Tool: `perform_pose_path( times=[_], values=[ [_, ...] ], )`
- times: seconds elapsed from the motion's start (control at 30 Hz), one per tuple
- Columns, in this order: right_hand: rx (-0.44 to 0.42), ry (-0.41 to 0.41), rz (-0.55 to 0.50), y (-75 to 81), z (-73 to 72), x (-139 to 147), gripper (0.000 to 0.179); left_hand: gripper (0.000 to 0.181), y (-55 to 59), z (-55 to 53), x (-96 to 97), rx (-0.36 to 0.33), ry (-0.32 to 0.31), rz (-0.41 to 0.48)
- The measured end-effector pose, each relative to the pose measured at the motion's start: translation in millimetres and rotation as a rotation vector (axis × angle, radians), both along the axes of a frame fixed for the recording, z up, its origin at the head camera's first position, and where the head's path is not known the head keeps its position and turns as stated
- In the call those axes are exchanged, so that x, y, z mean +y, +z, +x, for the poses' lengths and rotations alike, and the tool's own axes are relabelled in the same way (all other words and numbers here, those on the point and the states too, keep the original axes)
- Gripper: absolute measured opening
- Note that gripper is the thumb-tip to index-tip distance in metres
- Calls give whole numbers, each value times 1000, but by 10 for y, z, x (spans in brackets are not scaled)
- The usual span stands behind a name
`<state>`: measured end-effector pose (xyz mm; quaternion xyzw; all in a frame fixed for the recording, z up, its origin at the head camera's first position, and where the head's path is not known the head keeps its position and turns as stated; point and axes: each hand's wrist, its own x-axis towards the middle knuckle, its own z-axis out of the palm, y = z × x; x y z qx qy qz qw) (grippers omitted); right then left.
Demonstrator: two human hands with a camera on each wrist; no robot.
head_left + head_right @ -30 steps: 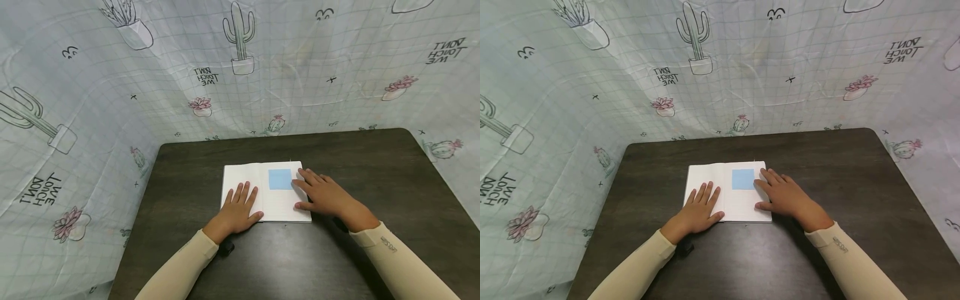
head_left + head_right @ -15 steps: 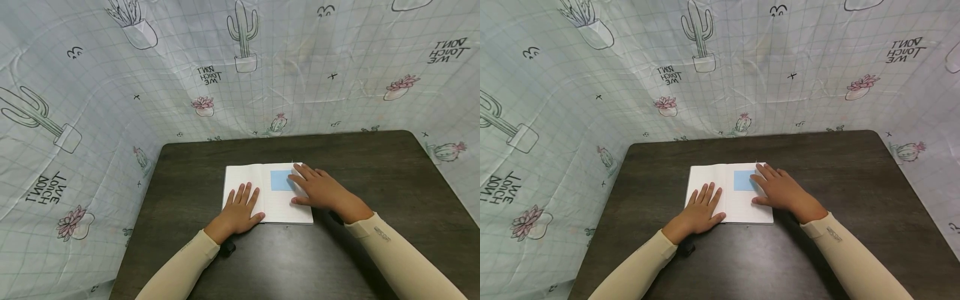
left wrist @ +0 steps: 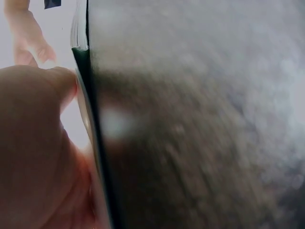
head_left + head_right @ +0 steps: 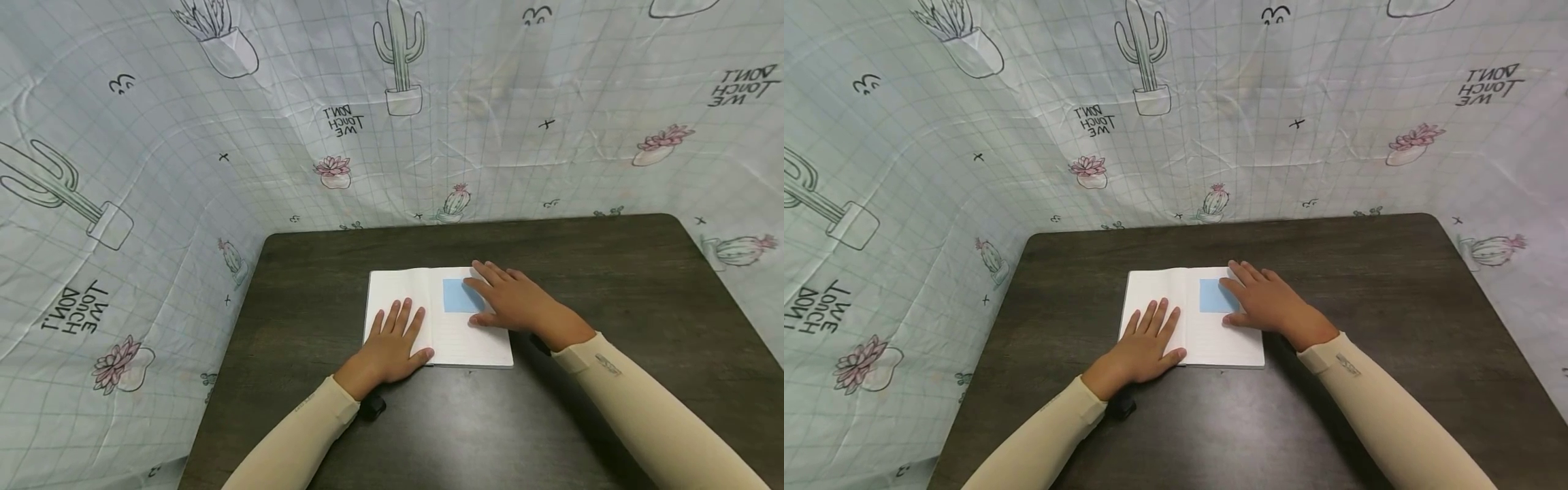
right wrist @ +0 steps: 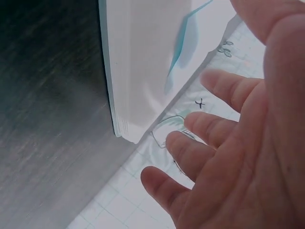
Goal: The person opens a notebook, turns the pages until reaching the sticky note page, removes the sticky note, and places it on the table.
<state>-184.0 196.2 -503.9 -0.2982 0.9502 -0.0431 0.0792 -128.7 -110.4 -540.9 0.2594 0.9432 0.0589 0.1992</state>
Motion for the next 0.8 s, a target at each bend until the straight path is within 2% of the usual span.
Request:
perform_pose_path(
  times=[0.33, 0.57, 0.63, 0.8],
  values=[
    [-19, -6, 4, -50, -164, -73, 93, 86, -5, -10, 5, -5, 9, 8],
    [-32, 2, 10, -80, -268, -88, 95, 87, -190, -90, -10, -31, 16, 18],
    [-31, 9, 7, -89, -298, -87, 95, 87, -208, -96, -15, -25, 16, 22],
    [-23, 24, -2, -116, -366, -77, 94, 88, -150, -87, -11, -21, 25, 26]
  ],
)
